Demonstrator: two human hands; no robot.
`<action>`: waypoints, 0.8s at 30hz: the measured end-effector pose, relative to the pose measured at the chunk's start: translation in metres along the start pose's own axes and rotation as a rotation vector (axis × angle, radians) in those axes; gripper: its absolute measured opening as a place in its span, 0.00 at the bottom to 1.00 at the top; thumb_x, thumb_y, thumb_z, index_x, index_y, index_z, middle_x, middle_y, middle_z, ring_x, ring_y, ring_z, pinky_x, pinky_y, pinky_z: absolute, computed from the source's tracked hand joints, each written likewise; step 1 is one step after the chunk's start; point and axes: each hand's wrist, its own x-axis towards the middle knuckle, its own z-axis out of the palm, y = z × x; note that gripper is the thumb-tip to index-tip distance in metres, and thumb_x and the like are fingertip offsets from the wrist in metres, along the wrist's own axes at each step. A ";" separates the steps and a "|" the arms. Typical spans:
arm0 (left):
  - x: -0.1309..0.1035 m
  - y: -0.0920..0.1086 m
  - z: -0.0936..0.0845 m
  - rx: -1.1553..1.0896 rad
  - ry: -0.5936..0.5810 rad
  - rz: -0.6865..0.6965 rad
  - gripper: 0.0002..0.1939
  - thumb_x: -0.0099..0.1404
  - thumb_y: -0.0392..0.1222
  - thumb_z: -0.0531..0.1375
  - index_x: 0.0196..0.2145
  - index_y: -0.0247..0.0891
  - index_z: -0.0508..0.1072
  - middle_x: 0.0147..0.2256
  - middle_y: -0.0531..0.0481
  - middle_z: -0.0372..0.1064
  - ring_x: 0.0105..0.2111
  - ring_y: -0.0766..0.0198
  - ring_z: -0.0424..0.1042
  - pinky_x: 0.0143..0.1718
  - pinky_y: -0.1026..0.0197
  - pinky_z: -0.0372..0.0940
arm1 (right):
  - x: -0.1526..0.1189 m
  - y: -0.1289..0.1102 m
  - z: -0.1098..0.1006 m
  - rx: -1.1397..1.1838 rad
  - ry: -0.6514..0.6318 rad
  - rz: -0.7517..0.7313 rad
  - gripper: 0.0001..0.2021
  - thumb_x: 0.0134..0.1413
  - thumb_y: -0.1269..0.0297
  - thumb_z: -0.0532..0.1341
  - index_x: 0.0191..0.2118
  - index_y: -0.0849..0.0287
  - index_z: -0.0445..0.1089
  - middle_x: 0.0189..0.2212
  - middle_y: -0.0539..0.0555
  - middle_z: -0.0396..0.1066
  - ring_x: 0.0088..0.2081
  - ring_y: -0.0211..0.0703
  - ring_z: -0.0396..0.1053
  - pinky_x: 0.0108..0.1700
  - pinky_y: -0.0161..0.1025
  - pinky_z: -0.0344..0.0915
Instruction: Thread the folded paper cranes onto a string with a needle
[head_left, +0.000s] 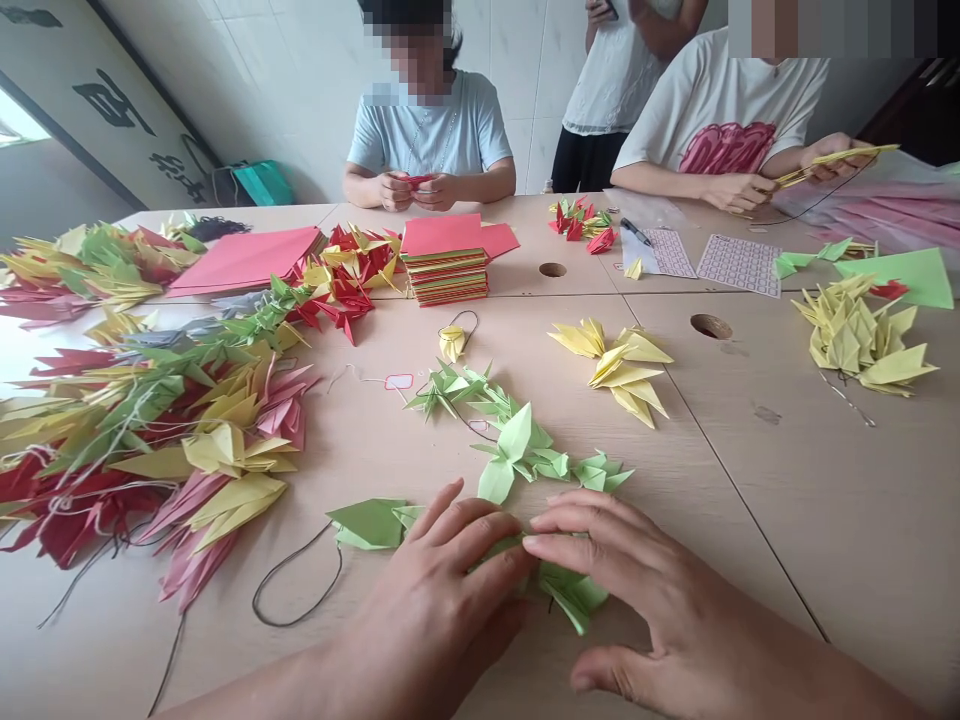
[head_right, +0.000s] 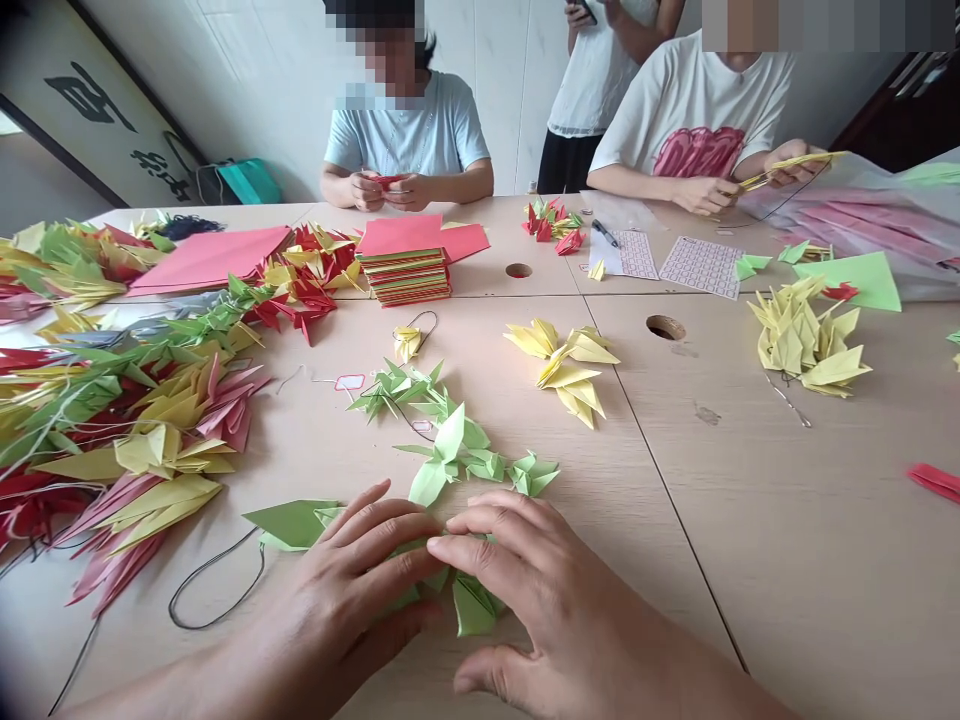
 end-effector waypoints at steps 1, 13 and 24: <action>-0.001 -0.001 0.000 0.007 0.012 0.001 0.08 0.64 0.37 0.59 0.42 0.41 0.73 0.43 0.50 0.75 0.45 0.56 0.72 0.59 0.41 0.60 | 0.000 0.002 0.001 -0.007 -0.023 0.014 0.30 0.49 0.58 0.68 0.59 0.48 0.63 0.59 0.53 0.65 0.62 0.49 0.59 0.60 0.45 0.63; -0.007 -0.008 0.008 0.144 -0.006 0.038 0.25 0.58 0.38 0.65 0.53 0.38 0.68 0.49 0.43 0.72 0.47 0.47 0.71 0.51 0.39 0.68 | -0.005 0.008 0.010 -0.095 -0.069 0.086 0.27 0.52 0.70 0.64 0.57 0.46 0.62 0.53 0.51 0.69 0.56 0.49 0.65 0.55 0.48 0.68; -0.009 -0.009 0.003 0.136 -0.020 -0.004 0.24 0.61 0.33 0.61 0.55 0.35 0.62 0.48 0.41 0.71 0.46 0.51 0.70 0.45 0.47 0.71 | 0.000 0.004 0.007 -0.050 0.088 0.069 0.18 0.54 0.76 0.59 0.47 0.47 0.65 0.43 0.50 0.69 0.48 0.44 0.68 0.50 0.42 0.68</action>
